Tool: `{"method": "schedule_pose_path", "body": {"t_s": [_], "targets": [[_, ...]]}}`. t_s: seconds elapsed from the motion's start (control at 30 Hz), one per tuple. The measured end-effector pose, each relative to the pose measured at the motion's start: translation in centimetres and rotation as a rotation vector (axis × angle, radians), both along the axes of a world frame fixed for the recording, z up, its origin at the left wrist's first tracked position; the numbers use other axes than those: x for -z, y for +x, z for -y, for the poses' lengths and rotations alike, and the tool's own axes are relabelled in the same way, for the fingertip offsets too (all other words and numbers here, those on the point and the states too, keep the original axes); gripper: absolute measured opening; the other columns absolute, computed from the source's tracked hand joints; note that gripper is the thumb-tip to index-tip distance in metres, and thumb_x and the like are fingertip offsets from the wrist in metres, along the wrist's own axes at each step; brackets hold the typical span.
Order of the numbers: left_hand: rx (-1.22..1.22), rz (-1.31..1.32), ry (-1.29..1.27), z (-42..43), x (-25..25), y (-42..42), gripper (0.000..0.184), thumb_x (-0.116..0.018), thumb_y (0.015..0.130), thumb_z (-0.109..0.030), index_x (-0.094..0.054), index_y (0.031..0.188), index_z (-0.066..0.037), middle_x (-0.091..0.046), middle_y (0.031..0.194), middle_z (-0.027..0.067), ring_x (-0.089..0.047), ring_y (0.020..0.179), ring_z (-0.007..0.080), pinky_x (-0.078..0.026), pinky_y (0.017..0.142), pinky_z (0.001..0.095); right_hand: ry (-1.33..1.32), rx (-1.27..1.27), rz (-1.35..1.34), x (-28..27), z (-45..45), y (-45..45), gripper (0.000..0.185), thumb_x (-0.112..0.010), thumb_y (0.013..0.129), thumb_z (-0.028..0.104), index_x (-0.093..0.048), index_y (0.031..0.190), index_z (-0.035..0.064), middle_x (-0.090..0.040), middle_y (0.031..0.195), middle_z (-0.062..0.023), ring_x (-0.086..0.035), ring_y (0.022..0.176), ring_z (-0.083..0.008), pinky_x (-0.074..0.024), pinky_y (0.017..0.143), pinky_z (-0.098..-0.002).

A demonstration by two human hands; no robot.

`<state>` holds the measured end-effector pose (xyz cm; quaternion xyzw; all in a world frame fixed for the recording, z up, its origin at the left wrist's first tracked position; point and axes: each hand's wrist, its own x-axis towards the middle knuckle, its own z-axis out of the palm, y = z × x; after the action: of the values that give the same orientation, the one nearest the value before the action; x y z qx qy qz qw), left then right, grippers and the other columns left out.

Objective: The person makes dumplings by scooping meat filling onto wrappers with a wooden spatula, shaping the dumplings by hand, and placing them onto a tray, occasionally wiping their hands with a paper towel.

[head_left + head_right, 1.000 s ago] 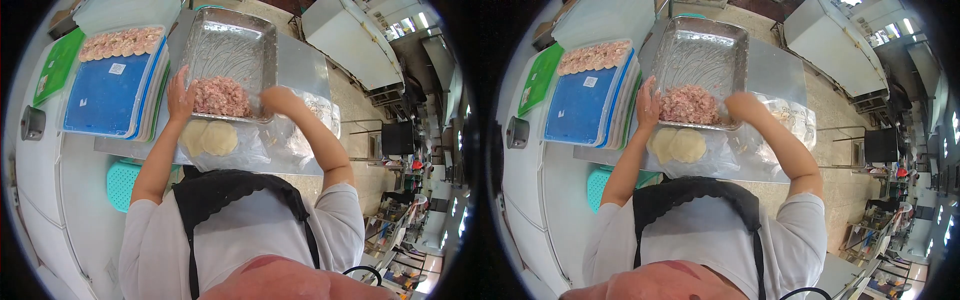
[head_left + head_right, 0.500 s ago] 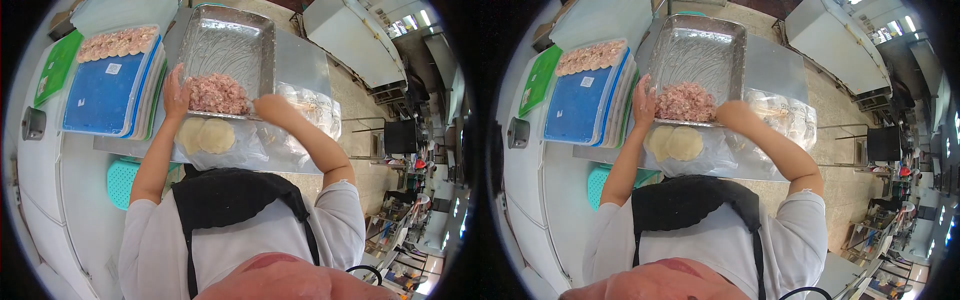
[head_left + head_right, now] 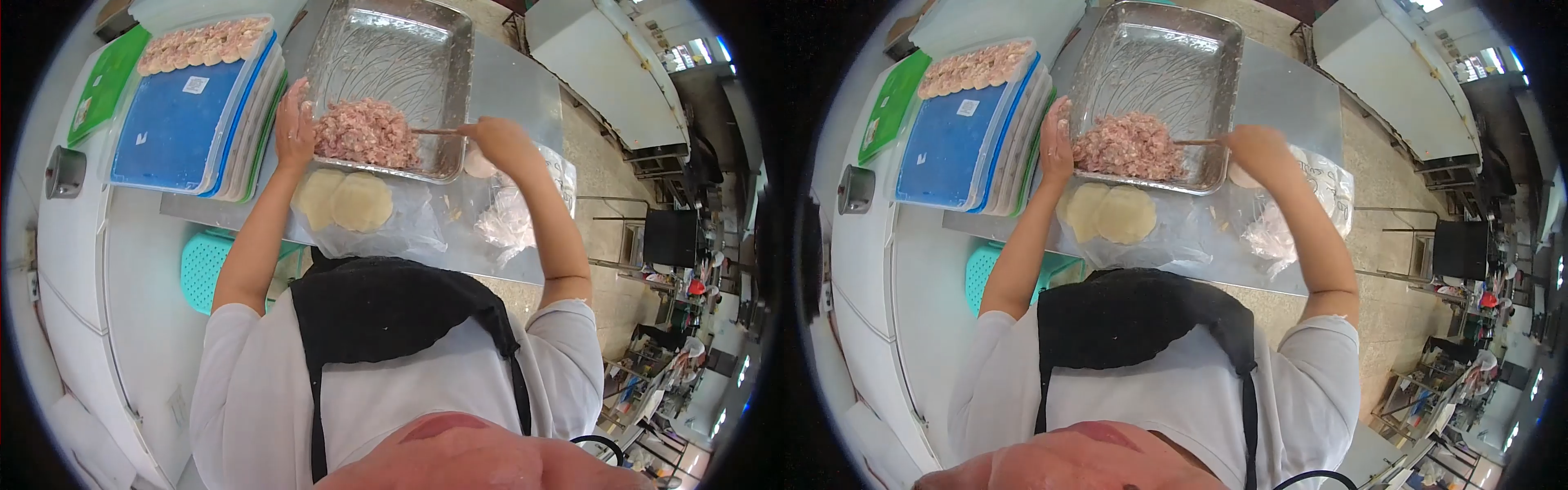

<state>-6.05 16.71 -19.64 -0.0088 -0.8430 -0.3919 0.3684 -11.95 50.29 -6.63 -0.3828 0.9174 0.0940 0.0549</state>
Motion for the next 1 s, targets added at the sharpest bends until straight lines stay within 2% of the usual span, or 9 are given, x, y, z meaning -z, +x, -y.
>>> {"method": "schedule_pose_path", "body": {"t_s": [0.07, 0.2, 0.27, 0.4, 0.53, 0.73, 0.83, 0.97, 1.0], "targets": [[0.021, 0.011, 0.087, 0.1, 0.1, 0.0, 0.046, -0.037, 0.097, -0.032, -0.044, 0.131, -0.003, -0.051, 0.128, 0.0181, -0.045, 0.120, 0.0358, -0.031, 0.104, 0.0415, 0.079, -0.004, -0.153, -1.0, -1.0, -0.5, 0.020, -0.057, 0.083, 0.026, -0.071, 0.094, 0.0163, -0.064, 0.080, -0.0091, -0.063, 0.081, -0.0265, -0.0503, 0.067, -0.0384], [0.052, -0.035, 0.131, 0.2, 0.4, -0.3, 0.048, -0.034, 0.098, -0.034, -0.043, 0.131, -0.002, -0.049, 0.129, 0.0187, -0.043, 0.122, 0.0357, -0.030, 0.105, 0.0407, 0.223, -0.182, -0.183, 2.7, -0.9, -2.0, 0.020, -0.061, 0.081, 0.030, -0.071, 0.092, 0.0178, -0.061, 0.077, -0.0051, -0.061, 0.081, -0.0235, -0.0495, 0.065, -0.0360], [0.028, -0.022, 0.140, 0.0, 0.1, -0.1, 0.051, -0.032, 0.098, -0.037, -0.043, 0.131, -0.001, -0.048, 0.130, 0.0197, -0.043, 0.122, 0.0366, -0.029, 0.106, 0.0406, -0.095, -0.315, -0.082, 4.7, 0.7, -2.7, 0.021, -0.062, 0.080, 0.034, -0.071, 0.091, 0.0174, -0.060, 0.077, -0.0044, -0.060, 0.084, -0.0233, -0.0495, 0.066, -0.0352], [0.005, -0.017, 0.098, -0.2, -0.2, 0.2, 0.054, -0.032, 0.097, -0.041, -0.043, 0.131, 0.000, -0.048, 0.130, 0.0202, -0.043, 0.122, 0.0372, -0.028, 0.106, 0.0410, -0.255, -0.305, -0.022, 7.5, 4.5, -2.3, 0.023, -0.062, 0.081, 0.034, -0.068, 0.082, 0.0119, -0.062, 0.080, -0.0053, -0.062, 0.083, -0.0240, -0.0510, 0.070, -0.0377], [0.010, 0.008, 0.102, -0.2, -0.5, 0.3, 0.057, -0.033, 0.096, -0.044, -0.043, 0.131, 0.000, -0.048, 0.129, 0.0205, -0.044, 0.121, 0.0372, -0.029, 0.105, 0.0413, -0.346, -0.392, -0.065, 8.1, 6.7, -3.3, 0.022, -0.060, 0.083, 0.033, -0.063, 0.084, 0.0111, -0.061, 0.078, -0.0067, -0.063, 0.082, -0.0265, -0.0514, 0.067, -0.0397], [0.022, -0.017, 0.118, -0.2, -0.6, 0.2, 0.058, -0.033, 0.096, -0.044, -0.043, 0.131, 0.001, -0.048, 0.129, 0.0211, -0.044, 0.120, 0.0367, -0.030, 0.105, 0.0405, -0.262, -0.163, 0.144, 5.9, 11.1, -8.4, 0.032, -0.056, 0.088, 0.036, -0.064, 0.080, 0.0063, -0.064, 0.084, -0.0141, -0.062, 0.082, -0.0341, -0.0497, 0.068, -0.0449], [0.035, -0.044, 0.196, 0.1, -0.3, 0.2, 0.056, -0.033, 0.097, -0.041, -0.043, 0.131, 0.002, -0.047, 0.131, 0.0206, -0.043, 0.123, 0.0352, -0.029, 0.106, 0.0396, -0.287, -0.155, 0.262, 8.5, 11.1, -11.0, 0.036, -0.054, 0.089, 0.039, -0.066, 0.081, 0.0058, -0.065, 0.085, -0.0159, -0.062, 0.083, -0.0357, -0.0491, 0.069, -0.0452], [0.031, -0.045, 0.361, 0.3, -1.1, 0.7, 0.053, -0.031, 0.098, -0.036, -0.042, 0.132, 0.003, -0.046, 0.134, 0.0193, -0.040, 0.127, 0.0324, -0.027, 0.108, 0.0383, -0.341, -0.151, 0.284, 9.7, 9.0, -11.6, 0.035, -0.057, 0.088, 0.038, -0.065, 0.079, 0.0049, -0.065, 0.078, -0.0153, -0.062, 0.076, -0.0364, -0.0482, 0.067, -0.0457], [0.031, -0.047, 0.362, 0.5, -1.0, 0.8, 0.053, -0.031, 0.098, -0.036, -0.042, 0.132, 0.003, -0.046, 0.134, 0.0193, -0.040, 0.127, 0.0324, -0.027, 0.108, 0.0383, -0.217, -0.133, 0.194, 7.6, 9.0, -11.0, 0.034, -0.058, 0.089, 0.037, -0.065, 0.079, 0.0050, -0.065, 0.077, -0.0155, -0.063, 0.077, -0.0357, -0.0486, 0.066, -0.0457]]}}
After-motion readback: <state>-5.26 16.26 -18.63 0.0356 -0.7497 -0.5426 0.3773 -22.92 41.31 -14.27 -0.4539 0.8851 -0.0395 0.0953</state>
